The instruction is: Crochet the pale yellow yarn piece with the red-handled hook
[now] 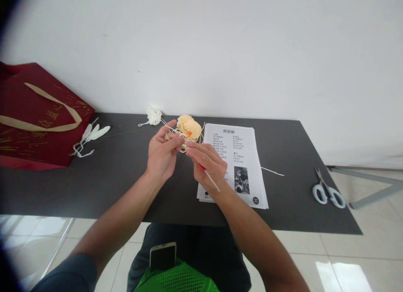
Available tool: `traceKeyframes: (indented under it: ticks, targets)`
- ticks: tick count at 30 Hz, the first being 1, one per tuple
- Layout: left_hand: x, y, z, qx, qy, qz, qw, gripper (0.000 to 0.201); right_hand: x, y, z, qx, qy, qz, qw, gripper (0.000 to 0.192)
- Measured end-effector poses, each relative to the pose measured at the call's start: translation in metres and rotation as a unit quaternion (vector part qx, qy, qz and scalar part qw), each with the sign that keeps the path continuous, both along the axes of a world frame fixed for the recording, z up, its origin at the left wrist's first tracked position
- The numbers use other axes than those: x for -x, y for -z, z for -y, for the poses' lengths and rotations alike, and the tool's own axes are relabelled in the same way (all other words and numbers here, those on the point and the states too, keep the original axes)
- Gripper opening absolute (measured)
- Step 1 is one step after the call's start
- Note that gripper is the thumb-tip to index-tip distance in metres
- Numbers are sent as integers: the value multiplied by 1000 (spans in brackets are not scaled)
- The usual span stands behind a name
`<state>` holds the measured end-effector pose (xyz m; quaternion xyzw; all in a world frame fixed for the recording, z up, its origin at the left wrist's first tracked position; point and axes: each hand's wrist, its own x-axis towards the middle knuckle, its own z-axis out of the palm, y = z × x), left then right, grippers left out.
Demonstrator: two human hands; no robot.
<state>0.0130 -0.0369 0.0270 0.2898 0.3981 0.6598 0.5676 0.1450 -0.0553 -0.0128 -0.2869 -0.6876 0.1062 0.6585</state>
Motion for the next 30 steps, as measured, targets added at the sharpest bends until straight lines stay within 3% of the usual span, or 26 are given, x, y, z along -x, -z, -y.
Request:
traceKeyframes:
  ticks: [3, 7, 13, 17, 24, 30]
  targets:
    - [2, -1, -1, 10, 27, 29, 999, 63, 0, 0, 0, 28, -5, -16, 999, 42]
    - [6, -1, -1, 20, 66, 58, 996, 64, 3, 0, 0, 125, -46, -99, 986, 24]
    - [7, -4, -1, 22, 93, 51, 994, 69, 6, -3, -8, 232, -128, -273, 925, 15]
    - [8, -3, -2, 12, 100, 21, 995, 76, 1, -8, -15, 267, -177, -317, 892, 19]
    - [9, 1, -6, 7, 100, -86, 991, 89, -12, -15, -19, 224, -131, -242, 935, 25]
    - [8, 7, -6, -8, 66, -191, 979, 93, -15, -13, -14, 169, -69, -135, 974, 18]
